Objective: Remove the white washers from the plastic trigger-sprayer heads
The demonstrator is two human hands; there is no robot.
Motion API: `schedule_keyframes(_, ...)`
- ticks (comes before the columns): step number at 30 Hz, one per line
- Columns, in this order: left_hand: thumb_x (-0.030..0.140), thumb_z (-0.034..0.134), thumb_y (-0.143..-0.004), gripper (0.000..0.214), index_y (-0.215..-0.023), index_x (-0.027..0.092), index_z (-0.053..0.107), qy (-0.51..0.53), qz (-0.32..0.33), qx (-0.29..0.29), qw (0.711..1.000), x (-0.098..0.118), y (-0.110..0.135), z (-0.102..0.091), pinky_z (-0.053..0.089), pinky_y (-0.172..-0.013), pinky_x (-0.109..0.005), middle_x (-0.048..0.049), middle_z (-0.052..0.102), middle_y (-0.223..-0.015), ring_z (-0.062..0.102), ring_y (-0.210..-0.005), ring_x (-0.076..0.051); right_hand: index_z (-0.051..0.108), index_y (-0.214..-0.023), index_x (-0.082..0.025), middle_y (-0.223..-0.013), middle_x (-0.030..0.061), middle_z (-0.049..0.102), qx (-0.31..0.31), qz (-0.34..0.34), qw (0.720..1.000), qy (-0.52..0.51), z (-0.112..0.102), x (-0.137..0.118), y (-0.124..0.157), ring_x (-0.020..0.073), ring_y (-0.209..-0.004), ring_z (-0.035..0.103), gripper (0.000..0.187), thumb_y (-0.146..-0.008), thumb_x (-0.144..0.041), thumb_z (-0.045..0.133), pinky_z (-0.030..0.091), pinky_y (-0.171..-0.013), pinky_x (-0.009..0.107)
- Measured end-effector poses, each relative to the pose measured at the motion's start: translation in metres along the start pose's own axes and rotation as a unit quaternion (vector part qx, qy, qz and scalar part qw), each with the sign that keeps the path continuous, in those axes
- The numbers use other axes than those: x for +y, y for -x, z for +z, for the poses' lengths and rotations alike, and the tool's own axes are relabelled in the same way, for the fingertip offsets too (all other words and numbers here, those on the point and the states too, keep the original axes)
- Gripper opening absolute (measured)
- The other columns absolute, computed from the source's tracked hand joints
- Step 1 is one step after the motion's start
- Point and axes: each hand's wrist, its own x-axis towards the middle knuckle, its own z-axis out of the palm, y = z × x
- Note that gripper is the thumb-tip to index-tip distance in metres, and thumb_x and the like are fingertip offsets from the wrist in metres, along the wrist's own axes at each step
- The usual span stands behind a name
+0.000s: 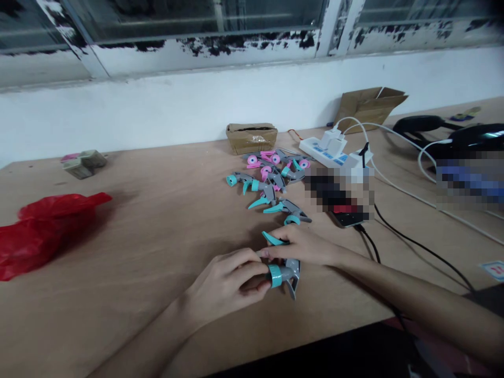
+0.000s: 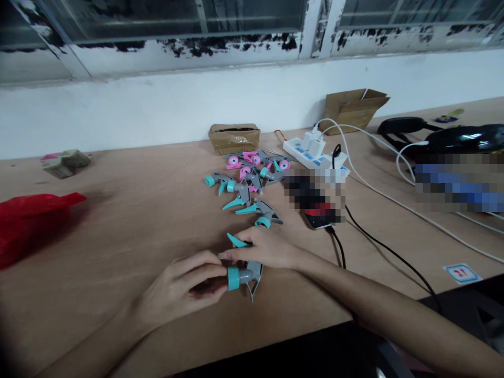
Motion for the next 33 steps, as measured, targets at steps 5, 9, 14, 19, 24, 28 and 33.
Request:
schedule_keyframes(5,0.019,0.056,-0.084,0.010,-0.089,0.020,0.064,0.043,-0.009,-0.036,0.998,-0.002,-0.001,-0.003,0.054,-0.065,-0.019,-0.0013,0.065,-0.086,0.063,-0.074,-0.010,0.058,-0.064,-0.015,-0.061,-0.0011,0.060,-0.001,0.008,1.000,0.009,0.000,0.001,0.000,0.0093,-0.058,0.053,0.037,-0.079,-0.049,0.058,0.035,-0.051,0.020)
schedule_keyframes(9,0.017,0.055,-0.083,0.011,-0.089,0.019,0.064,0.031,-0.008,-0.011,0.999,0.000,0.000,0.003,0.054,-0.064,-0.019,-0.0014,0.065,-0.084,0.063,-0.073,-0.010,0.059,-0.064,-0.015,-0.062,0.0003,0.063,0.006,0.010,1.000,-0.008,0.002,0.002,-0.001,0.0100,-0.058,0.055,0.037,-0.079,-0.048,0.058,0.037,-0.051,0.021)
schedule_keyframes(14,0.014,0.056,-0.079,0.012,-0.088,0.019,0.063,0.016,-0.025,0.032,0.999,0.006,0.001,0.012,0.055,-0.064,-0.020,-0.0022,0.064,-0.083,0.064,-0.072,-0.011,0.058,-0.062,-0.014,-0.059,-0.0001,0.061,0.026,0.007,0.999,-0.020,0.002,0.000,0.000,0.0089,-0.055,0.054,0.038,-0.079,-0.048,0.058,0.036,-0.049,0.019)
schedule_keyframes(19,0.016,0.055,-0.079,0.009,-0.084,0.019,0.061,-0.006,-0.020,0.046,0.999,0.012,0.000,0.014,0.057,-0.067,-0.022,-0.0024,0.063,-0.083,0.064,-0.076,-0.013,0.059,-0.064,-0.014,-0.057,-0.0004,0.059,0.018,0.001,0.999,-0.035,0.001,0.001,0.002,0.0089,-0.053,0.054,0.038,-0.079,-0.049,0.059,0.035,-0.046,0.018)
schedule_keyframes(24,0.016,0.055,-0.077,0.011,-0.087,0.019,0.059,-0.071,0.016,0.044,0.996,0.018,0.000,0.012,0.057,-0.065,-0.023,-0.0009,0.063,-0.081,0.063,-0.074,-0.012,0.055,-0.060,-0.014,-0.055,-0.0009,0.058,0.005,-0.013,0.999,-0.037,0.001,0.003,0.003,0.0091,-0.052,0.053,0.038,-0.077,-0.047,0.061,0.036,-0.045,0.018)
schedule_keyframes(28,0.016,0.055,-0.076,0.012,-0.087,0.017,0.058,-0.094,0.038,0.049,0.994,0.018,0.000,0.011,0.056,-0.060,-0.023,-0.0015,0.062,-0.080,0.063,-0.070,-0.012,0.053,-0.058,-0.015,-0.054,-0.0018,0.057,0.007,-0.012,0.999,-0.031,0.001,0.002,0.003,0.0083,-0.051,0.052,0.037,-0.077,-0.045,0.063,0.034,-0.044,0.018)
schedule_keyframes(33,0.016,0.056,-0.074,0.014,-0.088,0.016,0.058,-0.097,0.043,0.062,0.992,0.018,0.000,0.012,0.054,-0.058,-0.023,-0.0026,0.063,-0.079,0.062,-0.068,-0.012,0.054,-0.059,-0.014,-0.054,-0.0022,0.055,0.005,-0.019,0.999,-0.050,0.001,0.001,0.003,0.0081,-0.052,0.051,0.038,-0.079,-0.046,0.061,0.034,-0.045,0.018)
